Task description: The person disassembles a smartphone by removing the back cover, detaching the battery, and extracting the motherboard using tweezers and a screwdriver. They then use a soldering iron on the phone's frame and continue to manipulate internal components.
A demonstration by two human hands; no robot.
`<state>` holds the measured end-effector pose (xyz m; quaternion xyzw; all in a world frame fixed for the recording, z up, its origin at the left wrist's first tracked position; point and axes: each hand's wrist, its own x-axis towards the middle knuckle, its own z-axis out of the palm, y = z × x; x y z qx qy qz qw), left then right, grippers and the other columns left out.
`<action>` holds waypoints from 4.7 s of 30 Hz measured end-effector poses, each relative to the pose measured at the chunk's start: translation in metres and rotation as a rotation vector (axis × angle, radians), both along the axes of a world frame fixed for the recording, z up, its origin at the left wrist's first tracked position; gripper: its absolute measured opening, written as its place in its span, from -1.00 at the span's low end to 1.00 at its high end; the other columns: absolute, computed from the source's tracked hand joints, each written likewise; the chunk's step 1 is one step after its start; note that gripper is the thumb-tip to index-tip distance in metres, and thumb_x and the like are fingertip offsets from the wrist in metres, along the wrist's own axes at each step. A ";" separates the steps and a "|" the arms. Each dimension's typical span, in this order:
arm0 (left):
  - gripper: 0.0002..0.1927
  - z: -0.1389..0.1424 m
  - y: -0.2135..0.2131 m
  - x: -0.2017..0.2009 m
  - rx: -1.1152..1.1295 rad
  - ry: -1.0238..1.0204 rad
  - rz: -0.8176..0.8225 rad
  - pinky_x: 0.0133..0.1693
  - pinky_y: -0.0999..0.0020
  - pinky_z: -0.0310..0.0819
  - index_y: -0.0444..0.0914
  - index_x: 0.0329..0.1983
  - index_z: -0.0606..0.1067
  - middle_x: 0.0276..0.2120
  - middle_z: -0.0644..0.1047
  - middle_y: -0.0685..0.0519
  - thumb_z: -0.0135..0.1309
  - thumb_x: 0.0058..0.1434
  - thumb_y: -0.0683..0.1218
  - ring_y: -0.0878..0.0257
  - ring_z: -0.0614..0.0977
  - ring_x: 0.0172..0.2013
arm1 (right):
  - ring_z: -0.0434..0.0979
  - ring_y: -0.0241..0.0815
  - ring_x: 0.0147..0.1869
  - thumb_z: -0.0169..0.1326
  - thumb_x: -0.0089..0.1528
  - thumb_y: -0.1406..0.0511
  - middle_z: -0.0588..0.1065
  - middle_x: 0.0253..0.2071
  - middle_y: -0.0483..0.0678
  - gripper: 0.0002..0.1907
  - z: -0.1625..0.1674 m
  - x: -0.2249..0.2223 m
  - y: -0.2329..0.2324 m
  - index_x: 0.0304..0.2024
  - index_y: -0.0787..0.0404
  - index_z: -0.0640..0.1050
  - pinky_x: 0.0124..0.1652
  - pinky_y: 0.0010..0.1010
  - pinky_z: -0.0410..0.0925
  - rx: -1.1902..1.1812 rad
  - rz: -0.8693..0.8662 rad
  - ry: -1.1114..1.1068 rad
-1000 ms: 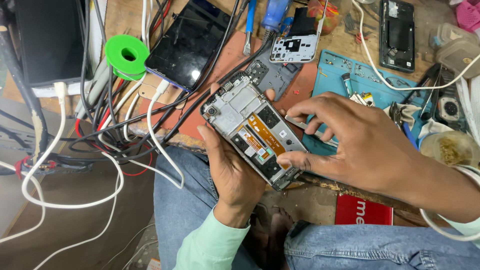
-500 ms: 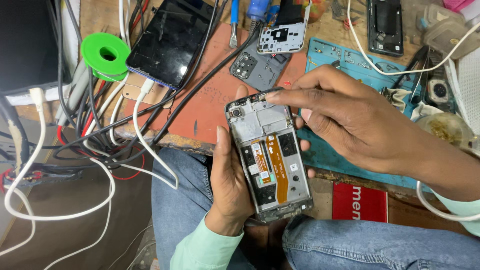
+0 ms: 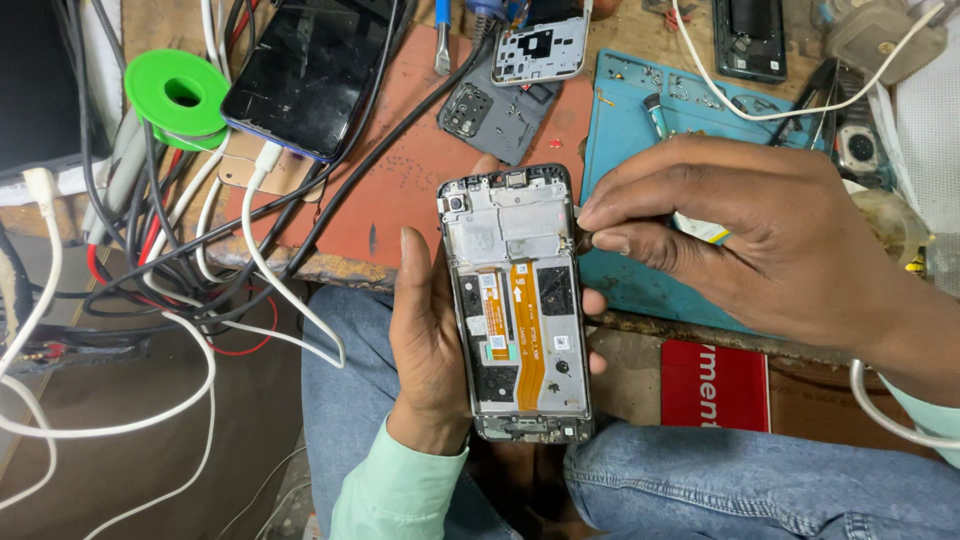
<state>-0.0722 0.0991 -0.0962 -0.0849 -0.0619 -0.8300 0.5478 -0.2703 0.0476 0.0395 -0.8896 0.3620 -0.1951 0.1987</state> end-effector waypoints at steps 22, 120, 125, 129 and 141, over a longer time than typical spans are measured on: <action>-0.19 0.006 0.010 0.014 -0.003 -0.202 0.321 0.03 -0.20 0.60 -0.36 0.51 0.26 0.31 0.45 -0.21 -0.50 0.53 0.32 -0.10 0.59 0.16 | 0.67 -0.12 -0.15 0.14 0.24 0.14 0.62 -0.10 -0.03 -0.59 -0.027 0.006 0.018 0.09 0.16 0.55 -0.31 -0.25 0.46 0.132 -0.367 0.235; 0.33 -0.011 -0.019 0.058 -0.670 -2.108 1.075 0.38 0.00 -0.04 -0.30 0.56 -0.05 0.11 0.60 0.08 0.43 -0.04 0.36 0.14 0.53 0.22 | 0.61 -0.11 -0.29 0.38 0.20 0.34 0.61 -0.28 -0.02 -0.77 -0.111 0.044 0.013 -0.12 0.28 0.67 -0.29 -0.35 0.42 -0.405 -0.326 -0.140; 0.31 -0.011 -0.020 0.058 -0.664 -2.105 1.068 0.41 -0.05 -0.08 -0.30 0.56 -0.04 0.11 0.60 0.09 0.43 -0.04 0.33 0.11 0.51 0.24 | 0.62 -0.16 -0.28 0.37 0.21 0.38 0.59 -0.28 -0.01 -0.78 -0.114 0.048 0.015 -0.12 0.30 0.65 -0.31 -0.39 0.43 -0.304 -0.356 -0.221; 0.28 -0.011 -0.021 0.058 -0.658 -2.113 1.043 0.43 -0.08 -0.09 -0.31 0.55 0.01 0.10 0.60 0.08 0.43 -0.03 0.33 0.10 0.50 0.24 | 0.61 -0.11 -0.26 0.39 0.19 0.41 0.57 -0.29 0.00 -0.77 -0.116 0.050 0.015 -0.13 0.31 0.64 -0.28 -0.35 0.44 -0.401 -0.328 -0.170; 0.26 -0.010 -0.023 0.059 -0.645 -2.126 1.025 0.44 -0.07 -0.10 -0.33 0.53 0.07 0.09 0.61 0.08 0.45 -0.05 0.32 0.09 0.49 0.23 | 0.60 -0.27 -0.29 0.36 0.22 0.41 0.59 -0.26 -0.02 -0.77 -0.120 0.051 0.013 -0.09 0.33 0.64 -0.31 -0.46 0.41 -0.188 -0.404 -0.291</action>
